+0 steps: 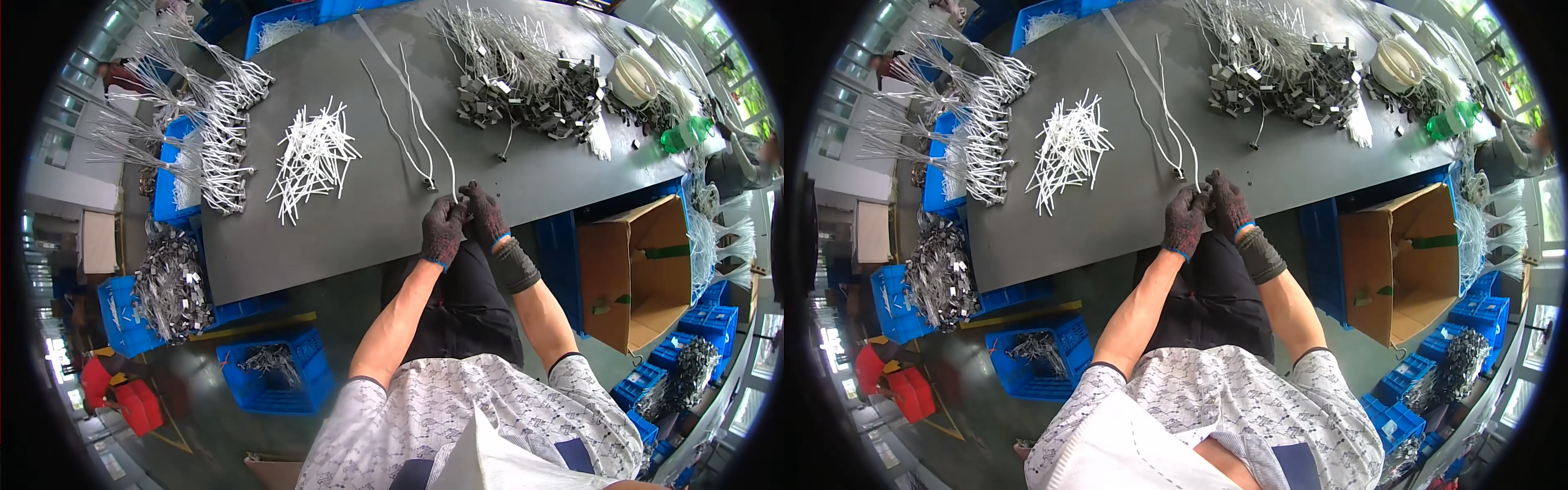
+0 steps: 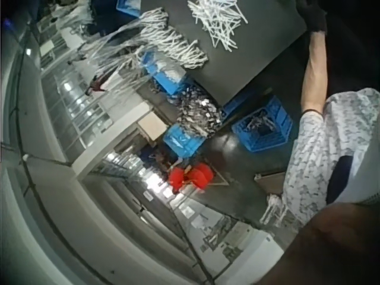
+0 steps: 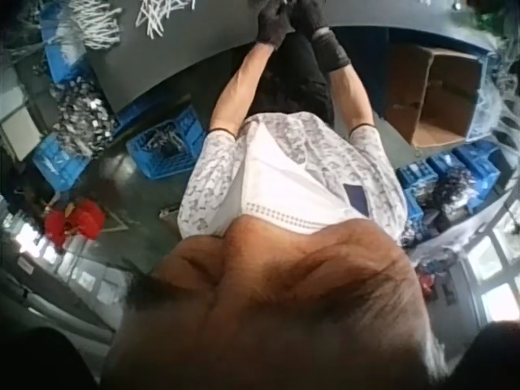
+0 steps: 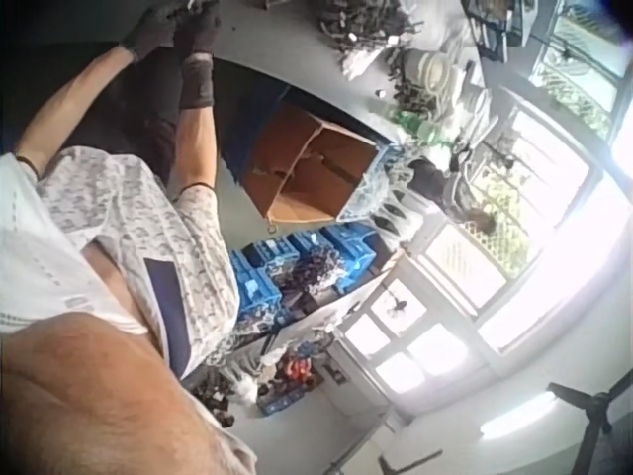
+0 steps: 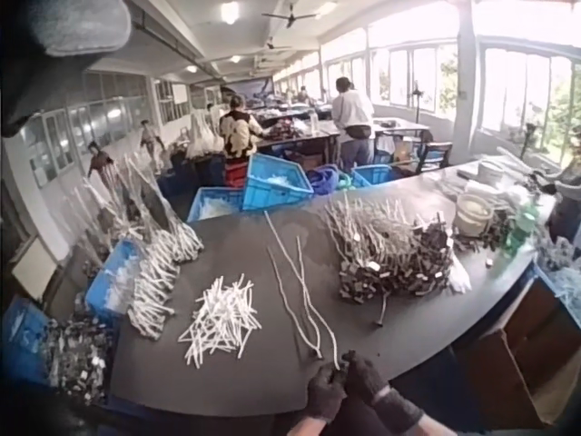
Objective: Sorting and bundling thin metal wires into organized groups on a factory workbench.
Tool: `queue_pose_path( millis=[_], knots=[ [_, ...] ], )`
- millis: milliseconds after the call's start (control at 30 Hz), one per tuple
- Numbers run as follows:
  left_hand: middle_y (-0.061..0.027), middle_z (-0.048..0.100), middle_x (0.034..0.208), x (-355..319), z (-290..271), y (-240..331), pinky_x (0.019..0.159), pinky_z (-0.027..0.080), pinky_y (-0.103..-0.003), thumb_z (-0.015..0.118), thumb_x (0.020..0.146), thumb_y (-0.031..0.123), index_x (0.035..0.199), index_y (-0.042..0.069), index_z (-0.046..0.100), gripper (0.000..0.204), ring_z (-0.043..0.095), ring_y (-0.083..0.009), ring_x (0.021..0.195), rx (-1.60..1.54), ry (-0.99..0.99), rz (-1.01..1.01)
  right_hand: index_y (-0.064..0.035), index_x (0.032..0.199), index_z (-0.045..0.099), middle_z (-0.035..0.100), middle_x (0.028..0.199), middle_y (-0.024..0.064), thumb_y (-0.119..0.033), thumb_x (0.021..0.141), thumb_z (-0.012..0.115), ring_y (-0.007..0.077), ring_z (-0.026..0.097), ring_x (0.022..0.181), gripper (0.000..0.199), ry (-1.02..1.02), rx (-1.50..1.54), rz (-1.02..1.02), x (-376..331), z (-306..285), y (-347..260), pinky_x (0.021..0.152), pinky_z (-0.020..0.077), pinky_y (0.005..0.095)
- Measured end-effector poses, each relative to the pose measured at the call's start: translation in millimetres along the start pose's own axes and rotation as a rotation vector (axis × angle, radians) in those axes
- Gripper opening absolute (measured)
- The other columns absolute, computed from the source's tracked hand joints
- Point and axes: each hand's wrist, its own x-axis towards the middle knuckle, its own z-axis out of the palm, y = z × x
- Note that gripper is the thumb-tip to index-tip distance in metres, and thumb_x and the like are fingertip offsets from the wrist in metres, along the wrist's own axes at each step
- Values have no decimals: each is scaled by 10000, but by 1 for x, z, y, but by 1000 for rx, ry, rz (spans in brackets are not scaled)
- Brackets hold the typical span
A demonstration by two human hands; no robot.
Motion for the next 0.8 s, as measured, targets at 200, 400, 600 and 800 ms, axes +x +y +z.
queue_pose_path(
  millis=[200,400,600,800],
  knots=[
    [-170,709,833,75,-45,4,721,537,-389,624,950,352,910,13,714,353,716,-240,814,299,-186,-155,-11,1215,619,724,877,168,-356,996,562,271,693,680,412,206,-100,323,54,-12,-25,658,552,376],
    [-214,695,935,116,-109,-1,789,532,-484,565,945,378,1001,65,699,345,680,-401,904,798,35,70,-37,1212,639,712,1015,266,-453,908,605,465,669,978,516,414,-839,266,138,-49,54,884,526,517],
    [-192,712,969,118,-181,-13,771,570,-515,607,932,348,996,76,697,294,699,-390,972,1273,460,-147,35,1119,643,706,969,253,-392,852,646,411,683,922,503,242,-846,372,134,-71,101,818,542,489],
    [-194,730,1044,120,-216,-46,746,590,-525,618,917,269,1020,75,718,241,722,-385,950,1379,275,-336,14,1151,575,636,924,77,-181,953,627,175,648,827,283,126,509,607,-1,-89,62,664,540,330]
  ],
)
